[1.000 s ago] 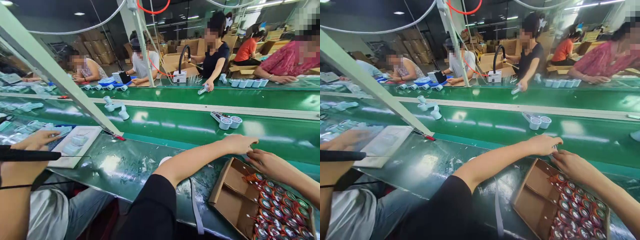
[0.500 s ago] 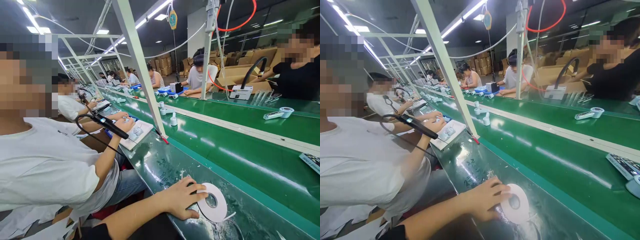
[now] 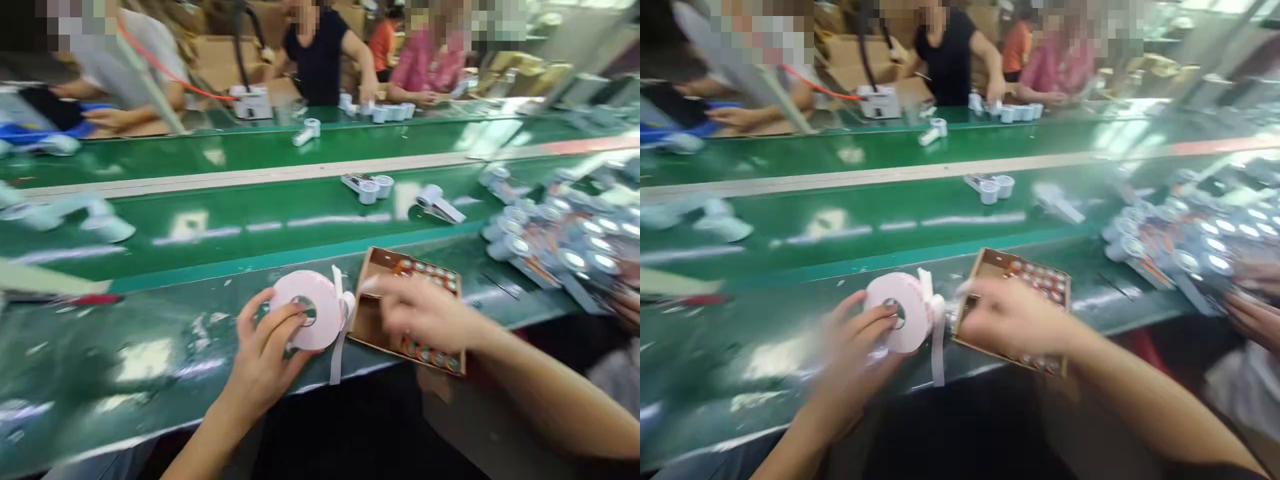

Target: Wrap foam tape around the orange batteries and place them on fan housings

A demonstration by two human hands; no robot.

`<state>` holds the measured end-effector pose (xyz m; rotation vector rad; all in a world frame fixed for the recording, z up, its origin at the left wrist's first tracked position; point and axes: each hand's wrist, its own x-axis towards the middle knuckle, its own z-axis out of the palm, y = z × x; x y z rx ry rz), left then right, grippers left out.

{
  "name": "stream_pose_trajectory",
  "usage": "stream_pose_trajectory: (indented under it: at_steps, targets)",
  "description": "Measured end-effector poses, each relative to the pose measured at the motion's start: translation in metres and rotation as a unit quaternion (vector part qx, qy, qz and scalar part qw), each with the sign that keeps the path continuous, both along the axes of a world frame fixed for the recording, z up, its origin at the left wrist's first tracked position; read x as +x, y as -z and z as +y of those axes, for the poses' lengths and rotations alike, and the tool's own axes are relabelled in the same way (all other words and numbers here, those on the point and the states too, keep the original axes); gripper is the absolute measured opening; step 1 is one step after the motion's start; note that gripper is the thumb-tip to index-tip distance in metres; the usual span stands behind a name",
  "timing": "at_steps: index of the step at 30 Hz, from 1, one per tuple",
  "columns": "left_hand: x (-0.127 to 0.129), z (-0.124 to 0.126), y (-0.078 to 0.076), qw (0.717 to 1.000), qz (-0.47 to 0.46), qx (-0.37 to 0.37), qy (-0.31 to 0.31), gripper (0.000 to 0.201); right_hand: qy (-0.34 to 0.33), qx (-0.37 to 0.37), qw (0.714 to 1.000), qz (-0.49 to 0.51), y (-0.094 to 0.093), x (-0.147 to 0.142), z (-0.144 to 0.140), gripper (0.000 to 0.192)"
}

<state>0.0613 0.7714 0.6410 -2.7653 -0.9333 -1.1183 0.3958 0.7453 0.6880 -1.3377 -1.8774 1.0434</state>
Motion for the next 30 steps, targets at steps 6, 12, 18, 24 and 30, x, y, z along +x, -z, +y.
stream_pose_trajectory:
  at_steps: [6,12,18,24,30]
  targets:
    - [-0.003,0.025,0.001,0.993,-0.094,-0.046,-0.053,0.025,-0.378,-0.080,0.918,-0.094,0.052,-0.104,-0.074,0.025]
    - [-0.024,0.031,0.017,0.899,-0.159,-0.306,-0.271,0.042,-0.209,-0.017,0.949,-0.236,0.026,-0.047,-0.051,0.019]
    - [-0.009,0.015,0.042,0.922,-0.131,-0.297,-0.209,0.042,0.187,0.067,0.831,-0.519,0.011,0.006,0.029,0.032]
    - [-0.005,-0.001,0.046,0.987,-0.030,-0.124,-0.099,0.031,0.093,0.137,0.832,-0.530,0.045,-0.002,0.046,0.013]
    - [-0.011,-0.026,0.021,0.996,0.033,-0.009,-0.086,0.048,0.149,0.207,0.967,-0.022,0.034,0.011,0.028,0.008]
